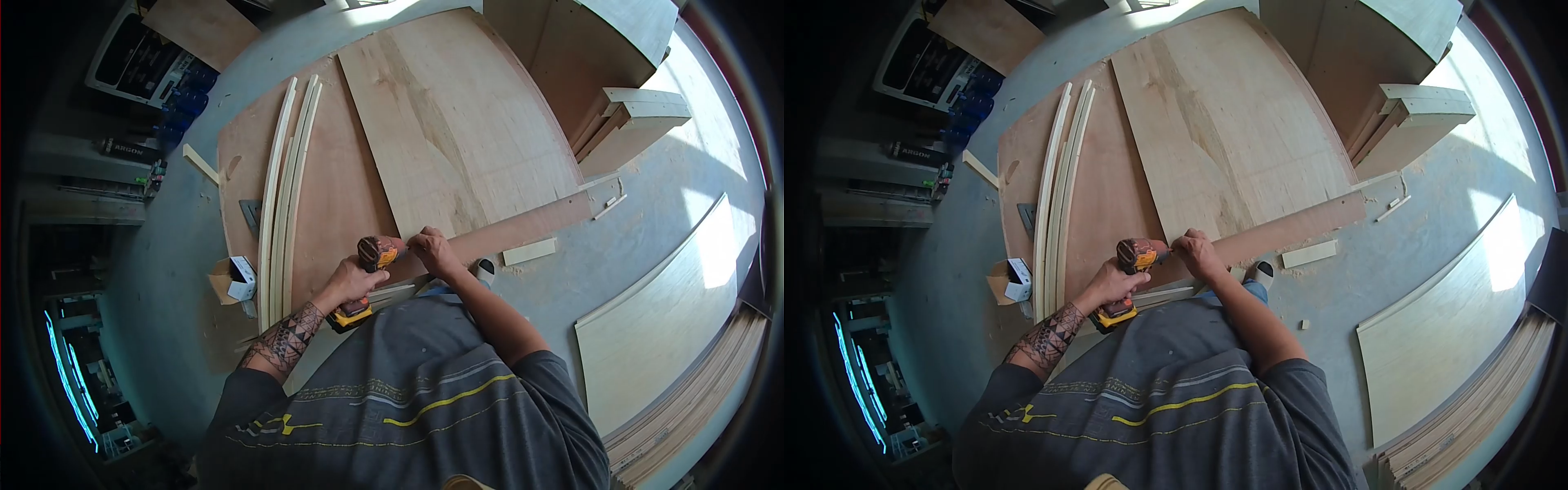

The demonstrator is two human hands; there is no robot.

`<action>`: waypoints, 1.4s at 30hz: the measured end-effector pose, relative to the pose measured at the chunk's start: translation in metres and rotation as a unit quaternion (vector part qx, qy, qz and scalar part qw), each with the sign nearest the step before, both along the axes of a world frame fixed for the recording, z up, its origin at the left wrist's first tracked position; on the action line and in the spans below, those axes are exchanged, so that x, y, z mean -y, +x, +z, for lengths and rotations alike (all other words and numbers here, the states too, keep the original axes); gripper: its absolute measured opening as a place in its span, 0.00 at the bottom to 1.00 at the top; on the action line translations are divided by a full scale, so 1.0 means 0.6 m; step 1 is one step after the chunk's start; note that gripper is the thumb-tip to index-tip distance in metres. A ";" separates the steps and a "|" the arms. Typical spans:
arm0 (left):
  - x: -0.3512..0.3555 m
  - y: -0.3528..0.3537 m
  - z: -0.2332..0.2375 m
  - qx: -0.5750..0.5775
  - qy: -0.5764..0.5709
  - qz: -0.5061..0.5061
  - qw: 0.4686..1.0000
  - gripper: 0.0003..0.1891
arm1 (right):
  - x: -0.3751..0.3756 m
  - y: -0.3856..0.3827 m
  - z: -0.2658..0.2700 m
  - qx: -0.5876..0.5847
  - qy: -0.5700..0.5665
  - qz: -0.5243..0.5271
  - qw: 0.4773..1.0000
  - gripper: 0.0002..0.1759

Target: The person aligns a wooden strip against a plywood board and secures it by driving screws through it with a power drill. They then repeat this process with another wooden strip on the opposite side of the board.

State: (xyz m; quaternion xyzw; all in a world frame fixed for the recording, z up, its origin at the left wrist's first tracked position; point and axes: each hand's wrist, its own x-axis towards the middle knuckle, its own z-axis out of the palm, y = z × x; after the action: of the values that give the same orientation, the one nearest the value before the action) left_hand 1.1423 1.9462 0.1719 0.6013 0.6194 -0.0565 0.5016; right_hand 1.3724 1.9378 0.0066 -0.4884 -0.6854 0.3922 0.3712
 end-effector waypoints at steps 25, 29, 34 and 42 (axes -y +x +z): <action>-0.038 0.030 0.026 -0.097 0.000 -0.123 0.988 0.28 | 0.004 0.000 0.011 -0.003 -0.016 -0.021 1.000 0.07; -0.039 0.036 0.035 -0.088 0.024 -0.113 0.989 0.28 | 0.002 0.010 0.016 -0.033 -0.006 0.002 0.999 0.09; -0.035 0.036 0.032 -0.095 0.019 -0.096 0.991 0.26 | -0.005 0.022 0.015 -0.111 -0.002 -0.004 0.994 0.15; -0.035 0.050 0.035 -0.126 -0.007 -0.075 0.989 0.24 | -0.010 0.018 0.007 -0.138 0.007 -0.015 0.990 0.14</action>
State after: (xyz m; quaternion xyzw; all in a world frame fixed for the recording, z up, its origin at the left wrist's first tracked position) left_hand 1.1724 1.9675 0.1928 0.6305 0.6303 -0.1734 0.4184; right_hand 1.3831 1.9439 0.0109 -0.4373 -0.6226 0.4457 0.4717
